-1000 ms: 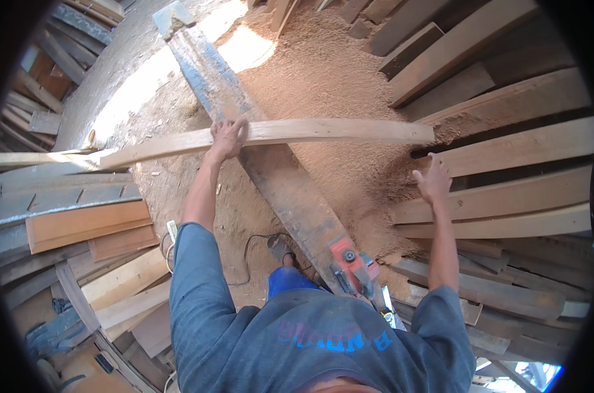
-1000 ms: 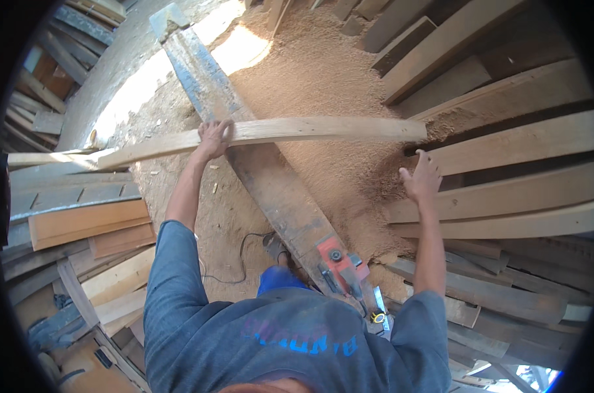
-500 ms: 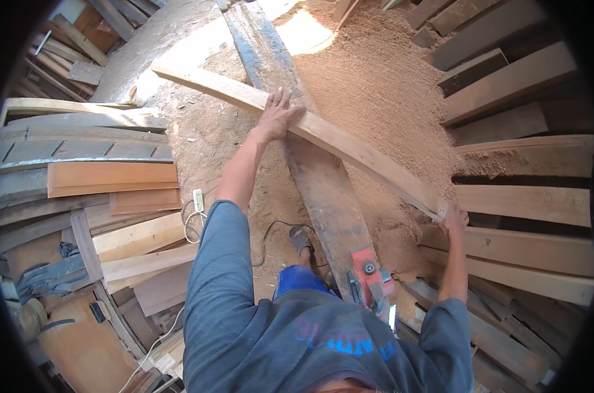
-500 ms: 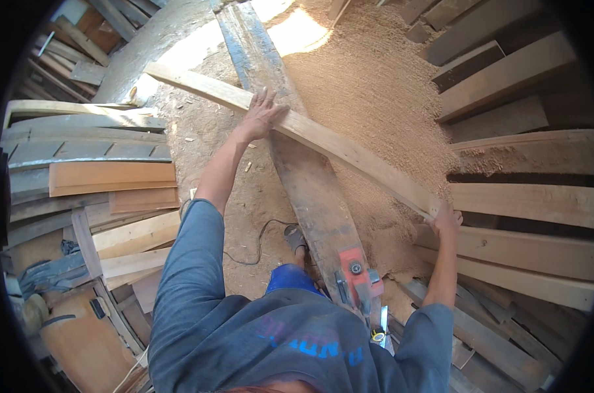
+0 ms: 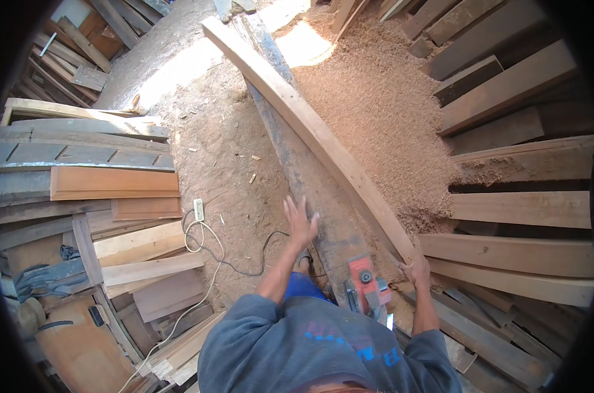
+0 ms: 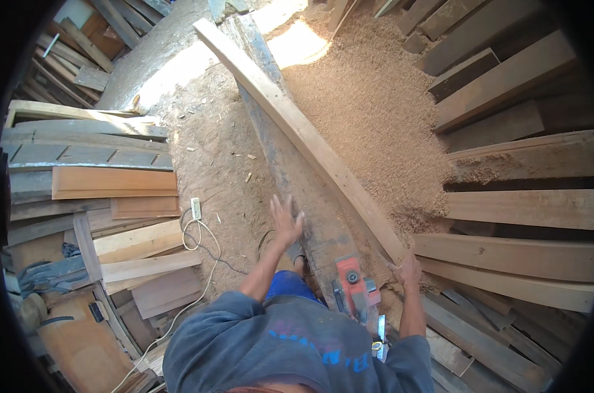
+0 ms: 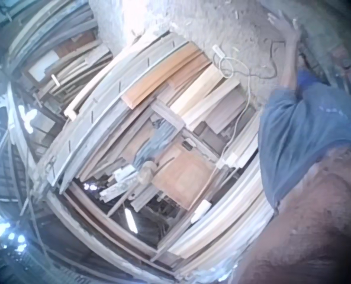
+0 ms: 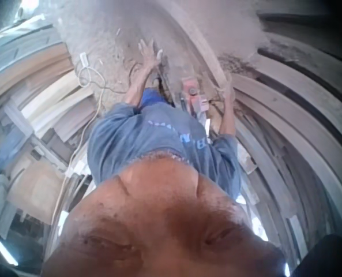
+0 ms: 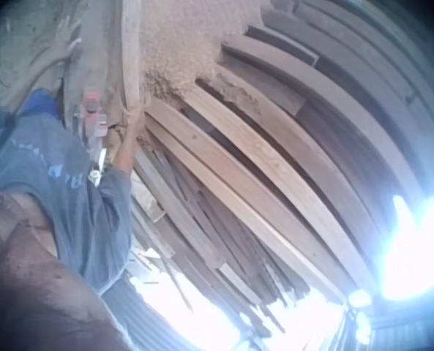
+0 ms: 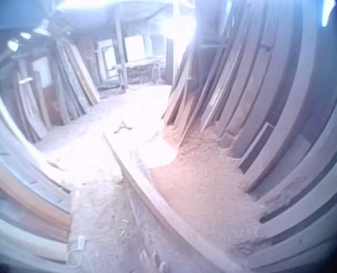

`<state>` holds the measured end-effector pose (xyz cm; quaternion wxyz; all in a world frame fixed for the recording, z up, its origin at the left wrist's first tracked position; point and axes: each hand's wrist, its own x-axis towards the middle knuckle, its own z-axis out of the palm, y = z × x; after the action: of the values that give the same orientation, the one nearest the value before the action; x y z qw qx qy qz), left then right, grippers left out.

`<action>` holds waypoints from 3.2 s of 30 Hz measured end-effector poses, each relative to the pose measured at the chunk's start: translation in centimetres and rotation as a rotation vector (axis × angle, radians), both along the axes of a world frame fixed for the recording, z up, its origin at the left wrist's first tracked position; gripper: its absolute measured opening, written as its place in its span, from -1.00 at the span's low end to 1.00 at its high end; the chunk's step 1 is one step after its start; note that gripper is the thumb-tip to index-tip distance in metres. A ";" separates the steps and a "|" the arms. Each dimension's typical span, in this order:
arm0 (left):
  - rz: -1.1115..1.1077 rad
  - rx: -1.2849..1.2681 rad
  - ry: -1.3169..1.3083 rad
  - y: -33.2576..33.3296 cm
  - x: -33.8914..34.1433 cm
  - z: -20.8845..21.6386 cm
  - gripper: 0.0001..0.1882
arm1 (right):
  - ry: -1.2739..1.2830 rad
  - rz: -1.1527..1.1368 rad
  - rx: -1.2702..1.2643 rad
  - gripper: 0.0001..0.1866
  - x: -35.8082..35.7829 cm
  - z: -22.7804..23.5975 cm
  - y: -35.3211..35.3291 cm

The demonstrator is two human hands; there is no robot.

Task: The person planes a wooden plank using an electric hand planer, occasionally lifting and turning the plank by hand to plane its different sides.

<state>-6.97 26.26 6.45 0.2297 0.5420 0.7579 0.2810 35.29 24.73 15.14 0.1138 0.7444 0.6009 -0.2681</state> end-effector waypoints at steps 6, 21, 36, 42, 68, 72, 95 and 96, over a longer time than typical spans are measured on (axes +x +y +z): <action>-0.134 -0.080 -0.015 -6.9 3.1 3.1 -0.18 | 0.381 -0.070 -0.173 -0.24 2.3 -1.4 0.0; -0.417 -0.183 -1.526 -13.8 12.1 7.6 0.00 | 0.800 -0.067 -0.318 -0.40 -9.8 14.6 -3.3; 0.212 -0.278 -0.412 -20.1 6.2 7.5 -0.14 | 0.453 0.324 0.166 -0.40 -15.6 7.9 -12.0; 0.260 -0.490 -0.100 -20.3 6.5 11.7 -0.16 | 0.354 0.217 0.331 -0.35 -11.3 7.7 -15.5; 0.280 -0.056 -0.796 -29.7 6.4 3.2 -0.25 | 0.790 -0.113 0.346 -0.69 -8.9 1.8 -17.6; 0.220 -0.189 -0.224 -27.9 9.0 6.7 -0.05 | 0.736 -0.101 0.319 -0.58 -8.4 1.2 -17.5; 0.028 0.078 -1.931 -26.3 8.4 17.2 -0.23 | 0.821 -0.078 0.362 -0.53 -8.5 1.5 -17.8; -0.033 0.133 -2.056 -25.9 8.7 18.5 -0.21 | 0.825 -0.076 0.369 -0.53 -8.5 1.5 -17.7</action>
<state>1.68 0.36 24.95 0.7405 0.0615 0.1707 0.6472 26.75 7.03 16.69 -0.2796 0.6045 0.6060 -0.4350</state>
